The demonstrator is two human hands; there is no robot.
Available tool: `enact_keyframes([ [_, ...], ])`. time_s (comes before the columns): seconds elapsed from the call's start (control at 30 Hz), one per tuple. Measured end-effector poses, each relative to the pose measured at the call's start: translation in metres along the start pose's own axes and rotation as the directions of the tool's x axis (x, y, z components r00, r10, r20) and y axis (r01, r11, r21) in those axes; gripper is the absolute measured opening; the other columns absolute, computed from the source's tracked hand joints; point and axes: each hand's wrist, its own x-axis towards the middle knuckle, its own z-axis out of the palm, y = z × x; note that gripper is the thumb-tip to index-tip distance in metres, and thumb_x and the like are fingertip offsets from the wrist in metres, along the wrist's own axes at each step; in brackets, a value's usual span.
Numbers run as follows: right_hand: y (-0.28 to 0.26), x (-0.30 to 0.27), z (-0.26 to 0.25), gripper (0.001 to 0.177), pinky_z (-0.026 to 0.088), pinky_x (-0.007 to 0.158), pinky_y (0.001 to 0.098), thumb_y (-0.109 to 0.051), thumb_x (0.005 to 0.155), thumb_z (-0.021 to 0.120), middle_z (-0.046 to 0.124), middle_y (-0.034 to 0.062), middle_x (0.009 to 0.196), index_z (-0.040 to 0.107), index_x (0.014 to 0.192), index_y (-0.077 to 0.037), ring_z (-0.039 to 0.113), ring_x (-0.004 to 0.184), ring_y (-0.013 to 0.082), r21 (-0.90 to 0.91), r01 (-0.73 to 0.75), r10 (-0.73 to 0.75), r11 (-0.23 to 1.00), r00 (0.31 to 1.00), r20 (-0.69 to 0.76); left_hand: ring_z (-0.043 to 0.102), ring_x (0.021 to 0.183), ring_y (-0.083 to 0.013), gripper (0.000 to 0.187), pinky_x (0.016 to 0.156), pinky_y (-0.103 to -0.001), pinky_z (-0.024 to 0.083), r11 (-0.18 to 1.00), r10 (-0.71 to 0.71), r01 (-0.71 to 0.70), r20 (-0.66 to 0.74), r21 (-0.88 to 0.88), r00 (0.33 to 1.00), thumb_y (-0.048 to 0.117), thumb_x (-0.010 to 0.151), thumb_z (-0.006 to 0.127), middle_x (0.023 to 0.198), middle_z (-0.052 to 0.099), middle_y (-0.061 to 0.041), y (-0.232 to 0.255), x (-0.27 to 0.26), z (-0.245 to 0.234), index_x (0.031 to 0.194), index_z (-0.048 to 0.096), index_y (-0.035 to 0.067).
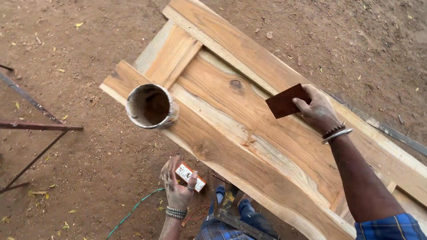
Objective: The recorder is sanding and polishing a wooden door frame using an electric angle grinder with a sanding pad and manual sandpaper to smooth the surface.
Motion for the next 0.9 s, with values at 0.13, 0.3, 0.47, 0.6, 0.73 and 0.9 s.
enact_keyframes([
  [0.13, 0.06, 0.01, 0.013, 0.046, 0.053, 0.096, 0.0469, -0.022, 0.09, 0.071, 0.072, 0.0219, 0.119, 0.062, 0.129, -0.001, 0.068, 0.11, 0.0339, -0.073, 0.076, -0.076, 0.994, 0.997, 0.011, 0.047, 0.137, -0.0328, 0.067, 0.12, -0.053, 0.029, 0.979, 0.204, -0.204, 0.102, -0.007, 0.974, 0.05, 0.091, 0.066, 0.142, 0.055, -0.016, 0.038, 0.003, 0.029, 0.141, 0.053, 0.007],
  [0.3, 0.043, 0.01, 0.048, 0.052, 0.053, 0.099, 0.0477, -0.029, 0.093, 0.066, 0.069, 0.0178, 0.124, 0.056, 0.139, -0.007, 0.068, 0.112, 0.0321, -0.047, -0.054, 0.065, 0.997, 0.958, 0.278, 0.047, 0.14, -0.0325, 0.048, 0.124, -0.053, 0.028, 0.95, 0.312, -0.312, 0.085, -0.011, 0.946, 0.036, 0.102, 0.053, 0.142, 0.055, -0.013, 0.057, 0.029, 0.075, 0.14, 0.054, 0.007],
  [0.47, 0.03, -0.015, 0.073, 0.053, 0.053, 0.099, 0.0482, -0.032, 0.093, 0.063, 0.07, 0.0153, 0.123, 0.055, 0.14, -0.01, 0.068, 0.112, 0.0293, -0.09, -0.048, 0.081, 0.995, 0.908, 0.412, 0.047, 0.14, -0.0332, 0.039, 0.124, -0.054, 0.028, 0.95, 0.305, -0.308, 0.057, 0.058, 0.951, 0.028, 0.104, 0.049, 0.138, 0.058, -0.013, 0.075, 0.04, 0.089, 0.136, 0.057, 0.006],
  [0.6, 0.027, -0.03, 0.08, 0.054, 0.053, 0.103, 0.044, -0.031, 0.091, 0.064, 0.072, 0.0178, 0.12, 0.056, 0.138, -0.008, 0.069, 0.114, 0.0296, -0.028, -0.062, 0.069, 0.998, 0.89, 0.451, 0.048, 0.139, -0.0339, 0.038, 0.124, -0.055, 0.028, 0.95, 0.277, -0.283, 0.067, 0.131, 0.959, 0.025, 0.102, 0.049, 0.137, 0.06, -0.012, 0.077, 0.04, 0.09, 0.134, 0.058, 0.006],
  [0.73, 0.035, -0.026, 0.088, 0.054, 0.051, 0.102, 0.0435, -0.03, 0.089, 0.065, 0.07, 0.0194, 0.122, 0.056, 0.137, -0.007, 0.067, 0.115, 0.0322, 0.066, -0.089, 0.047, 0.994, 0.878, 0.476, 0.05, 0.137, -0.0326, 0.038, 0.124, -0.055, 0.027, 0.947, 0.279, -0.288, 0.075, 0.141, 0.957, 0.025, 0.101, 0.05, 0.134, 0.061, -0.011, 0.076, 0.042, 0.092, 0.133, 0.059, 0.007],
  [0.9, 0.065, -0.009, 0.104, 0.048, 0.049, 0.101, 0.0452, -0.03, 0.092, 0.063, 0.067, 0.0204, 0.123, 0.055, 0.133, -0.004, 0.062, 0.118, 0.0348, 0.207, 0.035, -0.143, 0.978, 0.834, 0.534, 0.051, 0.136, -0.0312, 0.037, 0.125, -0.055, 0.028, 0.947, 0.271, -0.277, 0.06, 0.164, 0.961, 0.027, 0.102, 0.05, 0.133, 0.061, -0.01, 0.08, 0.043, 0.092, 0.132, 0.06, 0.008],
])
